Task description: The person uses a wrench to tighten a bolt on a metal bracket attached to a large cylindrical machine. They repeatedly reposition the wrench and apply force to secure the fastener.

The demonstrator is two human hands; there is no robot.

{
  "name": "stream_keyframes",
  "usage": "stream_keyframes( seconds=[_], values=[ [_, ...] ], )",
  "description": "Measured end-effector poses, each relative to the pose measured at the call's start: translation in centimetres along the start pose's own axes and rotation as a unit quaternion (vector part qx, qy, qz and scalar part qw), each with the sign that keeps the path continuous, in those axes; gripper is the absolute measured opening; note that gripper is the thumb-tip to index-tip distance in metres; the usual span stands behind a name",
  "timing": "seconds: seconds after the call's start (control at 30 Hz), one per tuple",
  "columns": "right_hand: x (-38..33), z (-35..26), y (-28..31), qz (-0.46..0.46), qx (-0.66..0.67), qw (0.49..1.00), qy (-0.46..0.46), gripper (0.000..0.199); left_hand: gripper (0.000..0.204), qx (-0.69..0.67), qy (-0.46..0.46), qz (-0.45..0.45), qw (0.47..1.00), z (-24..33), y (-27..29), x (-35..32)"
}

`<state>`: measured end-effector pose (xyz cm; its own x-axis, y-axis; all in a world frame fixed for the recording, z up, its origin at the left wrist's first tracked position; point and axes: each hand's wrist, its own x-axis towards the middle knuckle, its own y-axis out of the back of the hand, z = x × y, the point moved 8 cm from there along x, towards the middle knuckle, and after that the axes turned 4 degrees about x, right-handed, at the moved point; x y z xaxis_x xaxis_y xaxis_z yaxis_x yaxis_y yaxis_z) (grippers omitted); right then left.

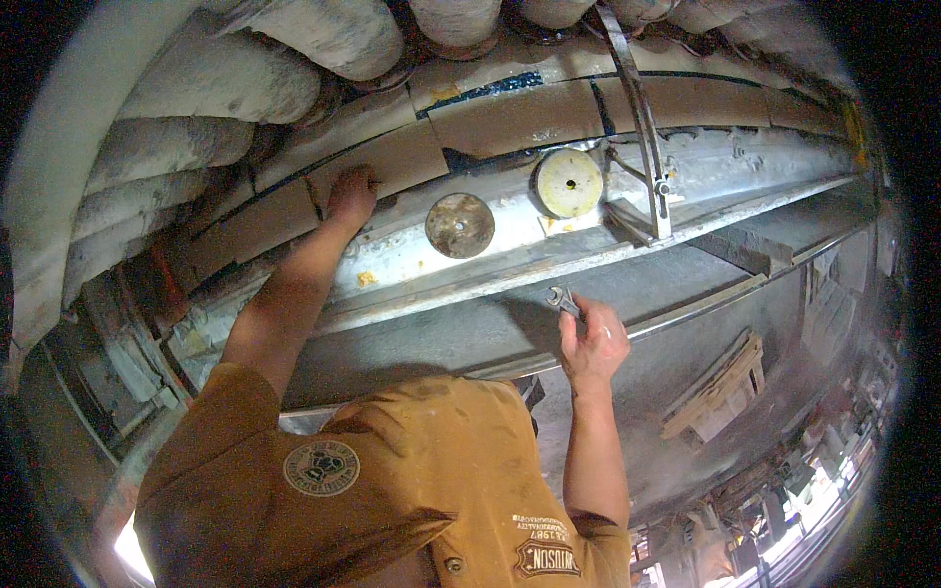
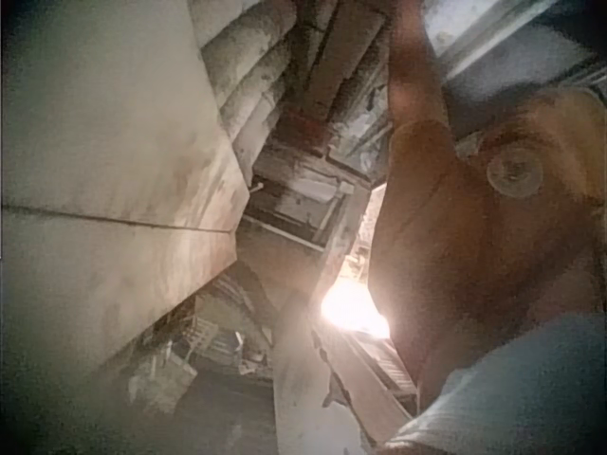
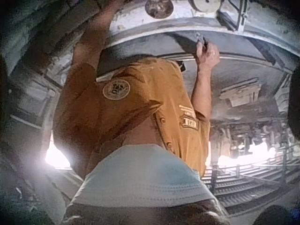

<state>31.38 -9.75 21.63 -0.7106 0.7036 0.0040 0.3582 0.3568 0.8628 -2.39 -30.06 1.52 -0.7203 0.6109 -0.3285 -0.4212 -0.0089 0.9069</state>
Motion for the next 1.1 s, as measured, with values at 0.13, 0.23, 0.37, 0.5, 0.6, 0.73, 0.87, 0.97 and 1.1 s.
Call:
stream_keyframes(
  seconds=[0.13,0.23,0.37,0.5,0.6,0.73,0.87,0.97,1.1],
  values=[
    [0.2,-0.3,0.2,0.001,0.005,1.000,0.003,0.016,0.012,-0.036,0.003,0.018,0.999,0.1,0.3,-0.2],
    [0.2,-0.3,0.0,-0.009,0.002,1.000,-0.011,0.016,0.013,-0.128,0.013,0.026,0.991,0.7,-0.6,-2.5],
    [0.4,-0.6,-0.2,-0.029,0.053,0.998,-0.033,0.016,0.013,-0.567,0.110,-0.183,0.796,6.2,-1.9,-9.3],
    [0.2,-2.4,-3.0,-0.142,0.293,0.931,-0.166,0.016,0.014,-0.730,0.121,-0.228,0.633,12.5,1.9,-14.1],
    [-0.1,-5.1,-5.8,-0.192,0.445,0.847,-0.218,0.014,0.015,-0.758,0.145,-0.228,0.594,14.1,4.3,-15.5],
    [-0.3,-7.3,-8.0,-0.217,0.541,0.771,-0.257,0.012,0.018,-0.720,0.133,-0.212,0.647,13.9,6.2,-15.8],
    [-0.3,-8.2,-7.9,-0.240,0.564,0.752,-0.243,0.012,0.020,-0.749,0.113,-0.238,0.608,14.6,6.2,-15.9],
    [-0.5,-7.9,-7.7,-0.246,0.563,0.751,-0.243,0.012,0.021,-0.763,0.120,-0.260,0.580,15.2,6.0,-16.1],
    [-0.4,-8.0,-7.5,-0.258,0.548,0.762,-0.228,0.012,0.020,-0.763,0.122,-0.268,0.575,15.5,5.7,-16.4]
  ],
)
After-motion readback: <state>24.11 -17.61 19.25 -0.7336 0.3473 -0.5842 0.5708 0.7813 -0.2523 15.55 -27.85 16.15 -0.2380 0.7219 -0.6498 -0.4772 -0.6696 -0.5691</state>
